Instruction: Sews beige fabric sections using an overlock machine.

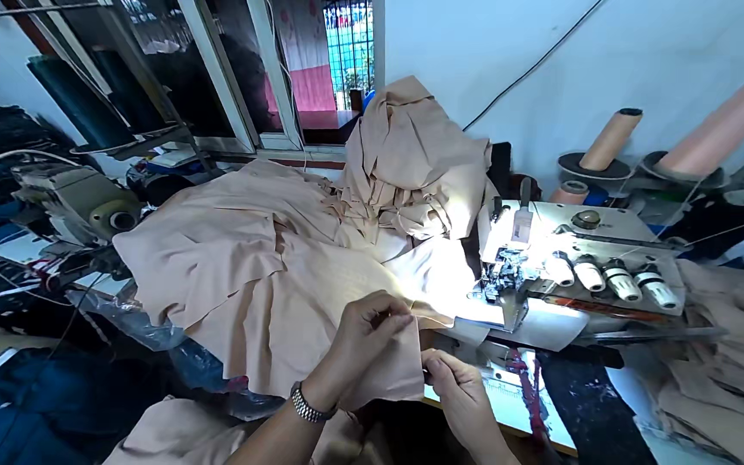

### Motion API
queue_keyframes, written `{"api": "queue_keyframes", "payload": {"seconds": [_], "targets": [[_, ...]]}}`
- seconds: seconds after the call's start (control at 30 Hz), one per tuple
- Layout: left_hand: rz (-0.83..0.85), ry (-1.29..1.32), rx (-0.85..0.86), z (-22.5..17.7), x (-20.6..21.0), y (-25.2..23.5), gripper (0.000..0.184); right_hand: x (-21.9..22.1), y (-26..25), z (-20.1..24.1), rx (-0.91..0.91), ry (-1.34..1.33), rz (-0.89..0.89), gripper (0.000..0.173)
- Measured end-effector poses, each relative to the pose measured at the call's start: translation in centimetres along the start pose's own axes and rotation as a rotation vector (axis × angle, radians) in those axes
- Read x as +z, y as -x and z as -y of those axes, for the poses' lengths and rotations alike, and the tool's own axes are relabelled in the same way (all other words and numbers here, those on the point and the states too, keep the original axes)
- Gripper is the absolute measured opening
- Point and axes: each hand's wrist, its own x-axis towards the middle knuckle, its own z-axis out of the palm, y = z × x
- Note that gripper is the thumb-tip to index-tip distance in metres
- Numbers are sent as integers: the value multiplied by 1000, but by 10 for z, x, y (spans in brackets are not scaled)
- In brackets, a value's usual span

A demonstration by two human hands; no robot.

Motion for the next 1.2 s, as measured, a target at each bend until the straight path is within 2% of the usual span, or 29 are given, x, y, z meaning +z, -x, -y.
{"api": "queue_keyframes", "payload": {"seconds": [0.07, 0.17, 0.27, 0.4, 0.53, 0.73, 0.83, 1.03, 1.1, 1.2], "targets": [[-21, 11, -9, -1, -6, -8, 5, -2, 7, -13, 91, -80, 8, 38], [-30, 16, -37, 1, -11, -13, 5, 0, 12, -14, 199, -188, -13, 40], [-46, -5, -59, 1, -14, -15, 5, 0, 12, -11, 279, -231, -24, 29], [-63, 0, -76, 1, -15, -18, 5, 4, 9, -10, 363, -140, -88, 11], [-59, -15, -65, 3, -15, -22, 5, 6, 6, -11, 373, -82, -143, 5], [22, -91, 1, -1, -18, -38, 10, 4, -1, -5, 341, -97, -190, 7], [79, -11, 50, -6, -17, -61, 14, -1, -10, 9, 252, -129, -208, 7], [177, 195, 269, -36, 5, -118, 9, -24, -9, 83, -45, -144, -258, 4], [198, 205, 279, -40, 26, -121, 10, -33, 4, 97, -11, -123, -276, 10], [297, 8, 195, -21, 60, -108, 11, -38, 26, 88, 260, -86, -323, 36]]}}
